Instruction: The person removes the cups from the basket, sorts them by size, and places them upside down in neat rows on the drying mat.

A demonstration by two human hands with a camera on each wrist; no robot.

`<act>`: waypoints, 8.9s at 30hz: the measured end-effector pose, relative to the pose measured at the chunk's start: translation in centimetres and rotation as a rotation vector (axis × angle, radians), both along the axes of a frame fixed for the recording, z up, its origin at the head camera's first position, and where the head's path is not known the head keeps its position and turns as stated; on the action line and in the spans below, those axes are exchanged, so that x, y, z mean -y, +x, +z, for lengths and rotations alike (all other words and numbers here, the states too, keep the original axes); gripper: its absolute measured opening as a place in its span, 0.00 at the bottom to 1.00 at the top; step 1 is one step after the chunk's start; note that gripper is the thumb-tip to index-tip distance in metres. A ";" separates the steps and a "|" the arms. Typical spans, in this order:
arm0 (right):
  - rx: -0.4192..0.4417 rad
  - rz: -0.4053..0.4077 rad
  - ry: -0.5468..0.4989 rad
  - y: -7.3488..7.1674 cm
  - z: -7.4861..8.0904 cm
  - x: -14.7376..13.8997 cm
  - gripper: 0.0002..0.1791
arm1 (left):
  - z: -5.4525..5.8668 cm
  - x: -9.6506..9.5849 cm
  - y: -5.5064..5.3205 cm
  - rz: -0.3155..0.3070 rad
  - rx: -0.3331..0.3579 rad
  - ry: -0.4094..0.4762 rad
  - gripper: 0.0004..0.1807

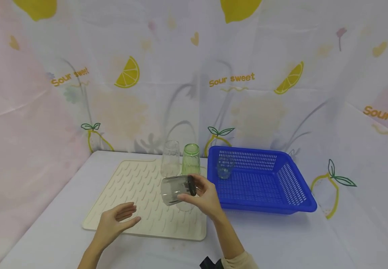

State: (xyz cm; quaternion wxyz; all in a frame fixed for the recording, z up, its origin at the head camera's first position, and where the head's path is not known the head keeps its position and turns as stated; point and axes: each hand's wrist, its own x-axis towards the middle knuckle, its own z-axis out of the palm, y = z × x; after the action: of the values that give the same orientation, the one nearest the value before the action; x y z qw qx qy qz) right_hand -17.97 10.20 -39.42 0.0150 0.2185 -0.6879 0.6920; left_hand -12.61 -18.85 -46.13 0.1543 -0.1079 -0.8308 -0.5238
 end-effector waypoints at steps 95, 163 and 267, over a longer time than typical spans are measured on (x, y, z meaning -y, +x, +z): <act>-0.301 -0.058 1.231 -4.6 -3.6 10.9 0.43 | -4.9 11.2 2.7 0.378 0.190 -0.412 0.48; 0.140 -0.363 0.680 -11.9 -1.4 -11.4 0.50 | -5.3 11.3 2.6 0.424 0.219 -0.358 0.46; 0.032 -0.209 0.390 -6.3 1.2 -11.1 0.45 | -5.1 10.9 2.7 0.441 0.194 -0.387 0.46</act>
State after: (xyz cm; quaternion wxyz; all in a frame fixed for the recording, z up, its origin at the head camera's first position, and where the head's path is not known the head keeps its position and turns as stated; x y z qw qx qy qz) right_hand -24.22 21.29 -38.20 0.0333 0.1336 -0.8277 0.5441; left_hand -9.88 -29.70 -51.27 0.1607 0.0984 -0.9294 -0.3174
